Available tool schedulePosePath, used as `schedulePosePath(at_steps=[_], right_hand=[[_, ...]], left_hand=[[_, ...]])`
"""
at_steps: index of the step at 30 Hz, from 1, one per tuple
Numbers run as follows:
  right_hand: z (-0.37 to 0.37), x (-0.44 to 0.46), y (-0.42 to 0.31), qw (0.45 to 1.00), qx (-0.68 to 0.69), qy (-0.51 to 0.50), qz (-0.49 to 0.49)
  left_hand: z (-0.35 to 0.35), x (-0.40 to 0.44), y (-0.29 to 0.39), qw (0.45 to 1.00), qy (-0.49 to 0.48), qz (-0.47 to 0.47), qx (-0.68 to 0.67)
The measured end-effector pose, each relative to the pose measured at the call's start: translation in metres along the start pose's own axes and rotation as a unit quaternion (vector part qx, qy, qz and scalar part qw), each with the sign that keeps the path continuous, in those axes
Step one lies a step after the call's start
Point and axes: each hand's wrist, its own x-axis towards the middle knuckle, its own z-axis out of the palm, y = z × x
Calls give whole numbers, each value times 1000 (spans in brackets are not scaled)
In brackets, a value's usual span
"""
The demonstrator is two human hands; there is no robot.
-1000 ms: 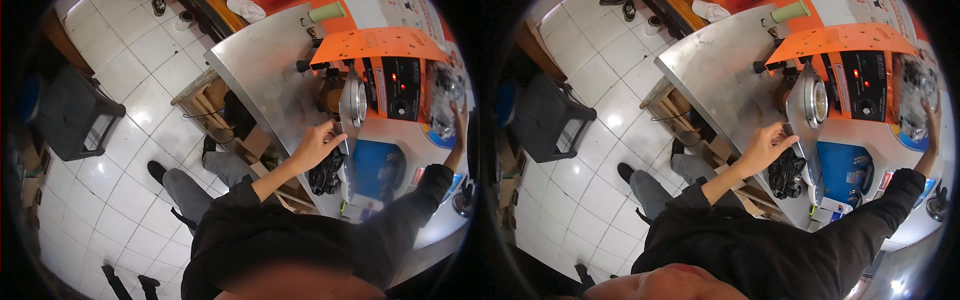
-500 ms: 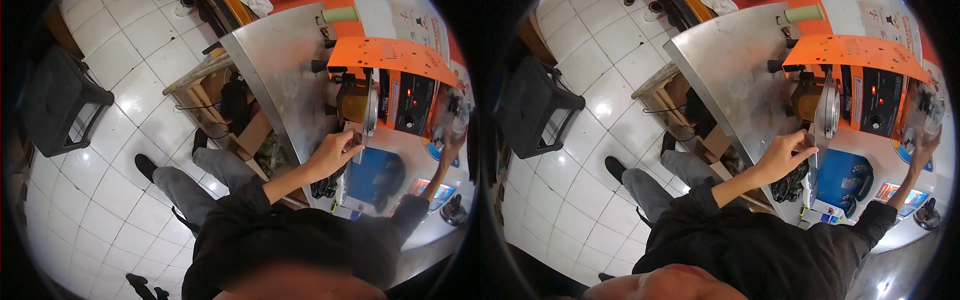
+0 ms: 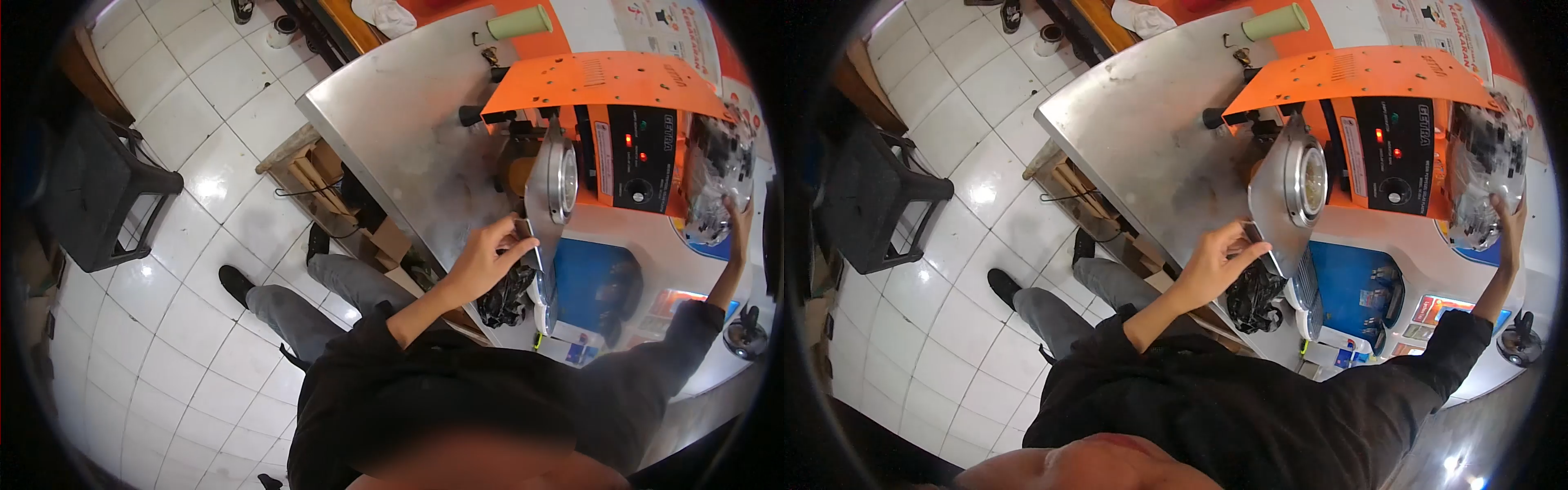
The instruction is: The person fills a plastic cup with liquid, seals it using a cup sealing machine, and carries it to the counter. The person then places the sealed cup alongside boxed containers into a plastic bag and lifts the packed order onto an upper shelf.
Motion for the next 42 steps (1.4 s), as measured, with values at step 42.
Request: schedulePosePath(at_steps=[42], right_hand=[[-38,105,202,970,-233,-57,-35]], left_hand=[[21,162,-54,984,75,78,144]])
